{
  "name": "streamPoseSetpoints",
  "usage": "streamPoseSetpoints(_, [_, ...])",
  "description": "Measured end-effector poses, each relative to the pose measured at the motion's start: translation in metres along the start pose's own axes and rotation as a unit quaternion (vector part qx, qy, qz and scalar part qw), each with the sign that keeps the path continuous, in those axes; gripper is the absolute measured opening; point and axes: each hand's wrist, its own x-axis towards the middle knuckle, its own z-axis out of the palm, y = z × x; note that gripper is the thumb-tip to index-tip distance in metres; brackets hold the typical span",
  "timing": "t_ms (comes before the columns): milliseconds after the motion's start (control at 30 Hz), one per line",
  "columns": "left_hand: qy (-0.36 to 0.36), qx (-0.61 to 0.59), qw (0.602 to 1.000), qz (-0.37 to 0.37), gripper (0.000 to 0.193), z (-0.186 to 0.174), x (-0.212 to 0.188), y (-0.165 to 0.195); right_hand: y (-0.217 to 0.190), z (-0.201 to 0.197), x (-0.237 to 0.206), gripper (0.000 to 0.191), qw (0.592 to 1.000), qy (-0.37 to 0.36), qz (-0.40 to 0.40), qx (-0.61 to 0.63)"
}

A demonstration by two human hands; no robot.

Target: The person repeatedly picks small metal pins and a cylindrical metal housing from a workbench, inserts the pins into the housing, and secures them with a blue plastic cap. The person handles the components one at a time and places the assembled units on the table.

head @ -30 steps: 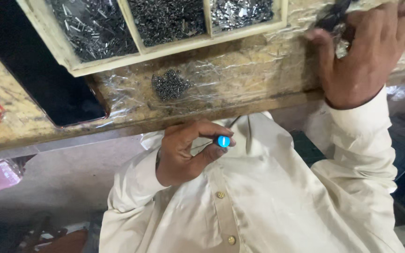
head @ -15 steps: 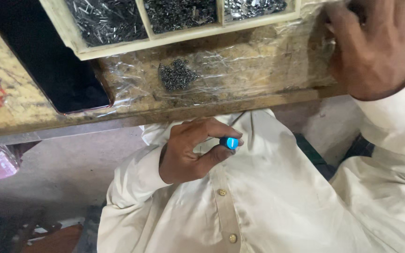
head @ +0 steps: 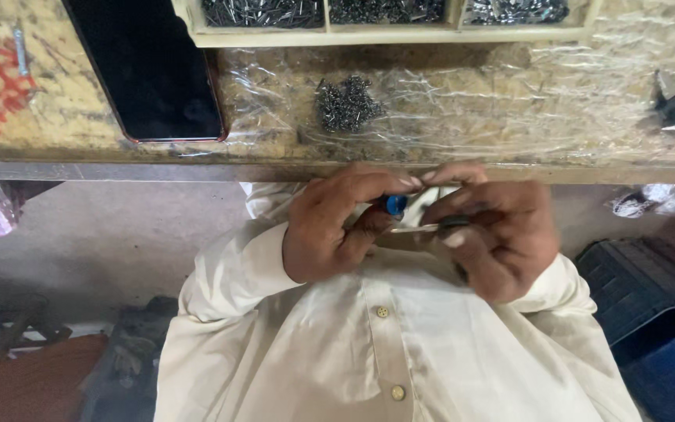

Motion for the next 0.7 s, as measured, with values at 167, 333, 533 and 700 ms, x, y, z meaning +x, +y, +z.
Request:
streamPoseSetpoints(167, [0.057,0.052,0.994,0.074,0.043,-0.004,-0.002,0.0,0.013,0.007,-0.009,0.034,0.986,-0.044,-0.108,-0.117])
streamPoseSetpoints(333, [0.016,0.258,0.954,0.155,0.034,-0.017,0.001,0.01,0.011,0.001,0.014,0.033,0.988,-0.109,-0.028,-0.104])
streamPoseSetpoints(533, [-0.07,0.241,0.946,0.206,0.039,-0.025,0.004,0.004,0.027,-0.012,0.007,0.034,0.968,-0.179,-0.138,-0.107])
streamPoseSetpoints(700, [-0.03,0.174,0.969,0.172,0.056,-0.018,-0.009,-0.009,0.017,0.009,0.036,0.028,0.931,-0.242,-0.217,-0.167])
